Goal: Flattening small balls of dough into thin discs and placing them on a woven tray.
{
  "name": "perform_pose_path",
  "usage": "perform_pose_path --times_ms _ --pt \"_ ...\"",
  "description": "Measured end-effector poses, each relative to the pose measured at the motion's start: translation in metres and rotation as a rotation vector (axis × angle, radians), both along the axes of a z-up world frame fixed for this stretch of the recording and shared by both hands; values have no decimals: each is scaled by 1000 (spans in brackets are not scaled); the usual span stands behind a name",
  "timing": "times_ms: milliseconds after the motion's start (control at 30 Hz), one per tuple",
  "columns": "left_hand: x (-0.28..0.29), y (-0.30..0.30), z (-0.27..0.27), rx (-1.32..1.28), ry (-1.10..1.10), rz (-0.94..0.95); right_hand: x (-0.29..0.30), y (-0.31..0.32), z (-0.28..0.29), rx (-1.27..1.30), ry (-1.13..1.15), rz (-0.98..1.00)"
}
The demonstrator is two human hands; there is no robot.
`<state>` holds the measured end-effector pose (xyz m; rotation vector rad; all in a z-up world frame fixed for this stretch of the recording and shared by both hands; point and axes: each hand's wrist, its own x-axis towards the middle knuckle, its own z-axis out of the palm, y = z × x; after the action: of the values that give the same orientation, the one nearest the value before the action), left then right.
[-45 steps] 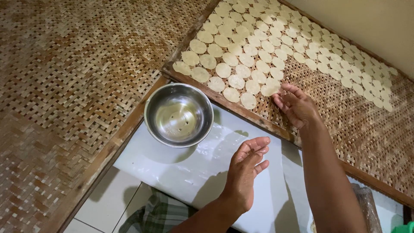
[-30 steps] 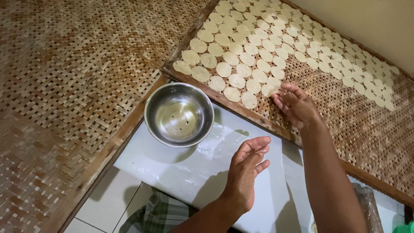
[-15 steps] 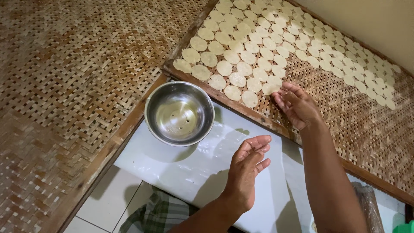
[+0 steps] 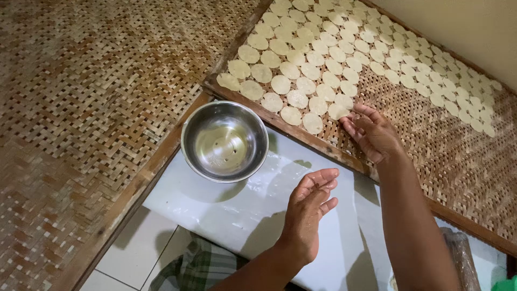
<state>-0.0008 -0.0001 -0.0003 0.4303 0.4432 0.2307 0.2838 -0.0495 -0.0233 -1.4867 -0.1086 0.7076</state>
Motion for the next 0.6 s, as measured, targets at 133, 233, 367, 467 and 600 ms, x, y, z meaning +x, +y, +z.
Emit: perform_pose_path --times_ms 133,233,367,467,600 --pt "1 -1 -1 4 -6 5 3 -2 -3 9 12 6" --pt "0 0 0 4 -2 7 4 -5 -7 18 7 20" --pt "1 0 0 6 5 5 2 -4 -3 29 19 20" --pt "1 -1 -1 5 3 8 3 -3 -1 26 41 6" --pt "1 -1 -2 7 -8 15 6 -6 -4 63 71 27"
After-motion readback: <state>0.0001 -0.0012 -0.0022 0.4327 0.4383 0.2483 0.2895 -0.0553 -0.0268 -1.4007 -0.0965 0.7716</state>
